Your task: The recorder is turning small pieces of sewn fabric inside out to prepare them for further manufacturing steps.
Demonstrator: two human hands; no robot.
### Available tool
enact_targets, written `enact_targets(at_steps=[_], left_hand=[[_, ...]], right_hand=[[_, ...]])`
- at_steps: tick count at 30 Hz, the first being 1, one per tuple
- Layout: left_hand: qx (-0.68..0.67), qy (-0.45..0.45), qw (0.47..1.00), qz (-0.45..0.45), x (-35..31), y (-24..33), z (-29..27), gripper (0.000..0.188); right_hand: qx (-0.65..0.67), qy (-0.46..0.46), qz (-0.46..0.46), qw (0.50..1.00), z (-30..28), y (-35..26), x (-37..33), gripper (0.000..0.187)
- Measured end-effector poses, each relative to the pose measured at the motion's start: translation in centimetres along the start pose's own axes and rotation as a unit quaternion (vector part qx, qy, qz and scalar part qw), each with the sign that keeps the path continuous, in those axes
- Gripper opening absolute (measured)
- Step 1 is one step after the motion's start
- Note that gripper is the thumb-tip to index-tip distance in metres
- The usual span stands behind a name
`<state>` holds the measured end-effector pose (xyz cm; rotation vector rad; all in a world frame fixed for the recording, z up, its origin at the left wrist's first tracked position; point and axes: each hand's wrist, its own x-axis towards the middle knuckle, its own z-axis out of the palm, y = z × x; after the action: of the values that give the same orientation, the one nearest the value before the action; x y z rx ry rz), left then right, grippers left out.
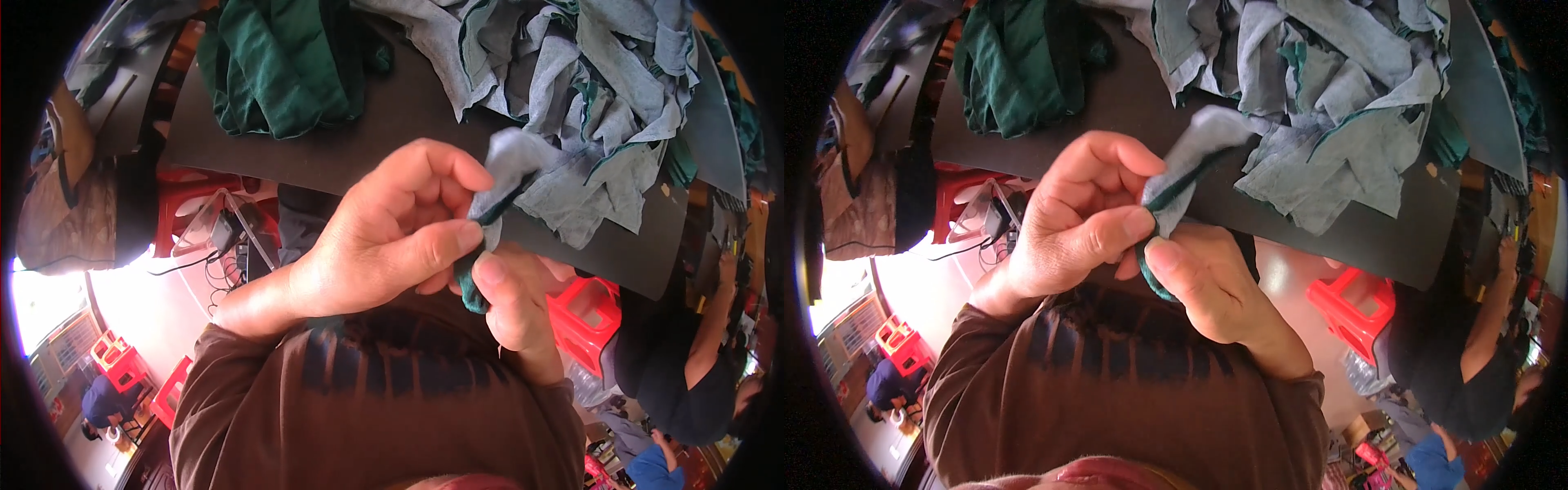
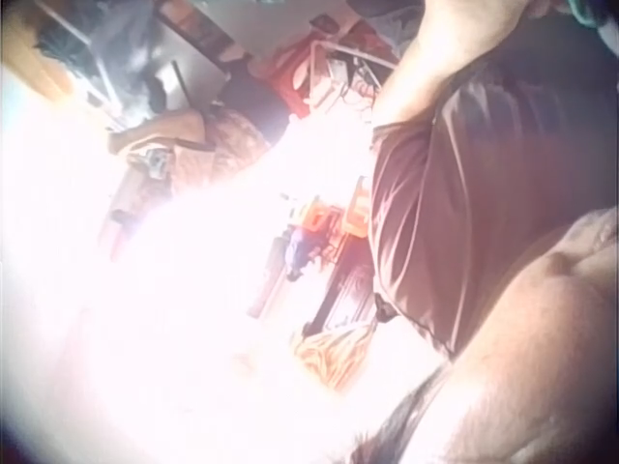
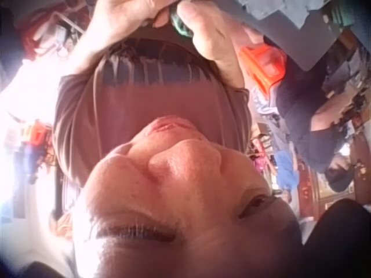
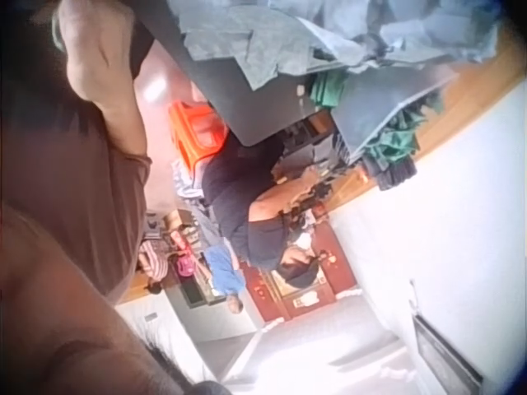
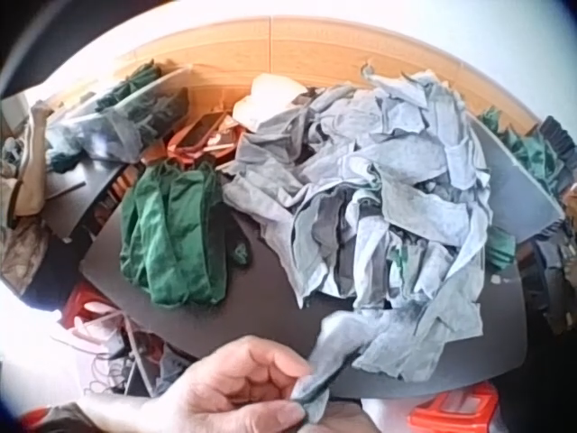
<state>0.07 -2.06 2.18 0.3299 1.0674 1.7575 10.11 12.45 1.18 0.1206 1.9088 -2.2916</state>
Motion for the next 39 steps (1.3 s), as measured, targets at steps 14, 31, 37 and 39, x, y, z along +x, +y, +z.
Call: enact_targets(at_steps=[14, 31, 37, 39], left_hand=[[0.034, 0.044, 0.991, 0.119, 0.4, -1.0, -0.5, 0.027], [-0.113, 0.003, 0.988, 0.108, 0.6, -2.0, -1.0, 0.036], [0.015, 0.028, 0.988, 0.151, 0.1, -2.1, -0.5, 0.045], [0.043, 0.029, 0.984, 0.168, 0.3, -2.4, -0.7, 0.043]], right_hand=[[-0.408, 0.205, -0.318, 0.831, -0.3, 1.6, 1.1, 0.018], [-0.291, 0.182, -0.304, 0.889, -0.5, 2.0, 0.7, 0.01], [-0.329, 0.186, -0.319, 0.869, -0.6, 2.1, 0.7, 0.012], [-0.205, 0.253, -0.351, 0.878, -0.7, 2.8, 0.5, 0.021]])
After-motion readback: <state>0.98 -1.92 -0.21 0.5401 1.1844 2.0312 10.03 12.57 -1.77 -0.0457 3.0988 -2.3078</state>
